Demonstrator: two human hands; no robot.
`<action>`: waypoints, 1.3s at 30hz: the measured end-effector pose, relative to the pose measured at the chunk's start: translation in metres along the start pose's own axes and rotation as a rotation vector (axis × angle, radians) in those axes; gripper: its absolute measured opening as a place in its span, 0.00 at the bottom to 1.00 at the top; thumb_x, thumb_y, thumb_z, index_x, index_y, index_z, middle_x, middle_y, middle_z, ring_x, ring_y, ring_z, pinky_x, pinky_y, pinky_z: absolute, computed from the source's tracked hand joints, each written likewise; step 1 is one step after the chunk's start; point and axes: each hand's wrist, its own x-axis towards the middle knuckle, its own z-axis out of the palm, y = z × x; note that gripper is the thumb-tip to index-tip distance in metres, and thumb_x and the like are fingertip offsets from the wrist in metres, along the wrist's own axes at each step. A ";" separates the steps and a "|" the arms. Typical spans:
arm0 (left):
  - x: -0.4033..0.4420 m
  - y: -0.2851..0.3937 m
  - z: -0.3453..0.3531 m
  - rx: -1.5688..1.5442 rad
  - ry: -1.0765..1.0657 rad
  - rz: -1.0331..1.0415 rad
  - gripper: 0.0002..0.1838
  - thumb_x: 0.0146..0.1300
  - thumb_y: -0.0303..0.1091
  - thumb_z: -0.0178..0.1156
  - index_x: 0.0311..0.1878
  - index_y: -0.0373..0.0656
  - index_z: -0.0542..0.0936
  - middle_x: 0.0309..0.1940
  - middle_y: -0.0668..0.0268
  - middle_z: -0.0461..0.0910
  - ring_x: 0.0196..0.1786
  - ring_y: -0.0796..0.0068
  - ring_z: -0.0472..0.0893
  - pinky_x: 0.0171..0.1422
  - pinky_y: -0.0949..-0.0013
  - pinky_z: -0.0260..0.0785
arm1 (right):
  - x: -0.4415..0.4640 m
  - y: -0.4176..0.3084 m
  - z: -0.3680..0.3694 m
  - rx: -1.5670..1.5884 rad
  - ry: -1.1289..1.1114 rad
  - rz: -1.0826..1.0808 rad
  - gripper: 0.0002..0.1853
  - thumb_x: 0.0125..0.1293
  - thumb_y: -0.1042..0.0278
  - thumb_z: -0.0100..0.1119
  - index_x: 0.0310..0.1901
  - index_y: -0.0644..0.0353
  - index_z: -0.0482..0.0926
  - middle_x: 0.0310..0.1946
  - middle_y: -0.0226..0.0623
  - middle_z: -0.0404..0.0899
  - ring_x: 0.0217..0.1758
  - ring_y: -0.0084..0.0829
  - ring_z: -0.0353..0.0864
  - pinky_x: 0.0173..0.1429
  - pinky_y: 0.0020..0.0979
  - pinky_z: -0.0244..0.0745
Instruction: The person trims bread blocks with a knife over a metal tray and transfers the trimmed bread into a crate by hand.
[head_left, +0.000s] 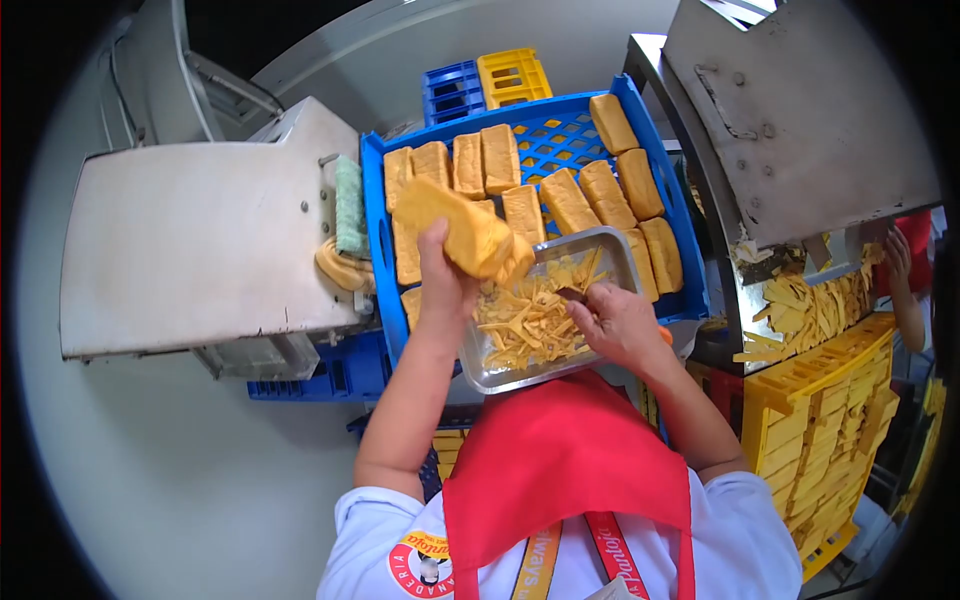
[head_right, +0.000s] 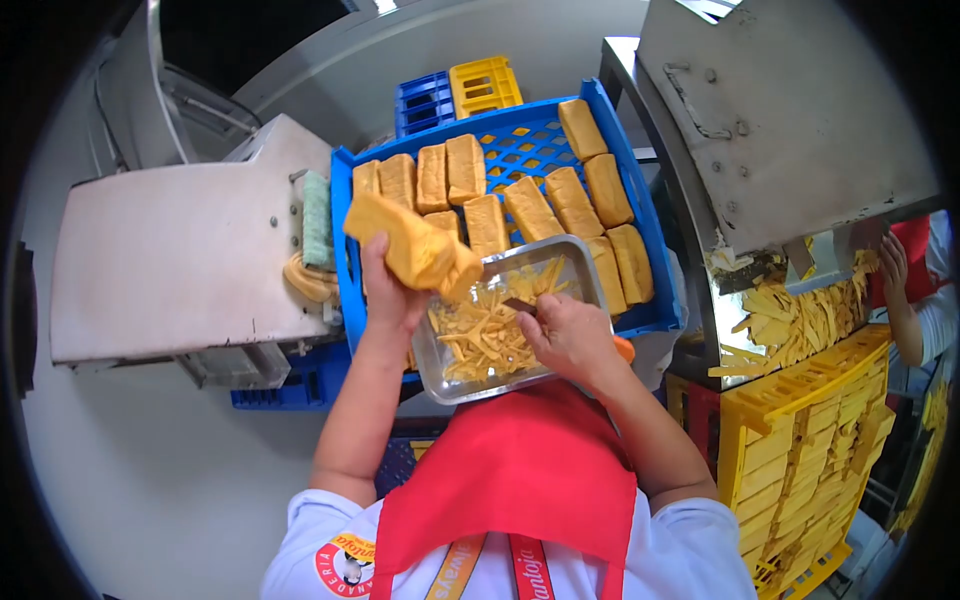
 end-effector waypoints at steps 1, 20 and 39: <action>0.031 -0.003 0.000 0.094 -0.069 0.120 0.27 0.66 0.57 0.51 0.59 0.48 0.73 0.50 0.64 0.80 0.52 0.66 0.82 0.54 0.60 0.77 | -0.004 0.000 0.000 -0.005 0.011 0.011 0.20 0.67 0.50 0.59 0.29 0.61 0.78 0.28 0.48 0.80 0.31 0.51 0.82 0.35 0.49 0.75; 0.225 -0.093 0.121 1.913 0.308 -0.103 0.59 0.53 0.71 0.63 0.76 0.39 0.52 0.78 0.52 0.43 0.69 0.49 0.71 0.64 0.55 0.75 | -0.050 0.027 -0.007 0.082 0.118 0.344 0.17 0.64 0.52 0.64 0.34 0.59 0.75 0.30 0.43 0.77 0.32 0.51 0.80 0.35 0.48 0.74; 0.110 -0.016 0.062 1.962 -0.286 0.583 0.25 0.61 0.42 0.63 0.60 0.41 0.77 0.56 0.51 0.78 0.57 0.51 0.79 0.62 0.54 0.73 | -0.002 0.035 0.057 0.201 -0.182 0.248 0.14 0.59 0.63 0.61 0.39 0.66 0.74 0.29 0.57 0.81 0.37 0.58 0.83 0.42 0.51 0.77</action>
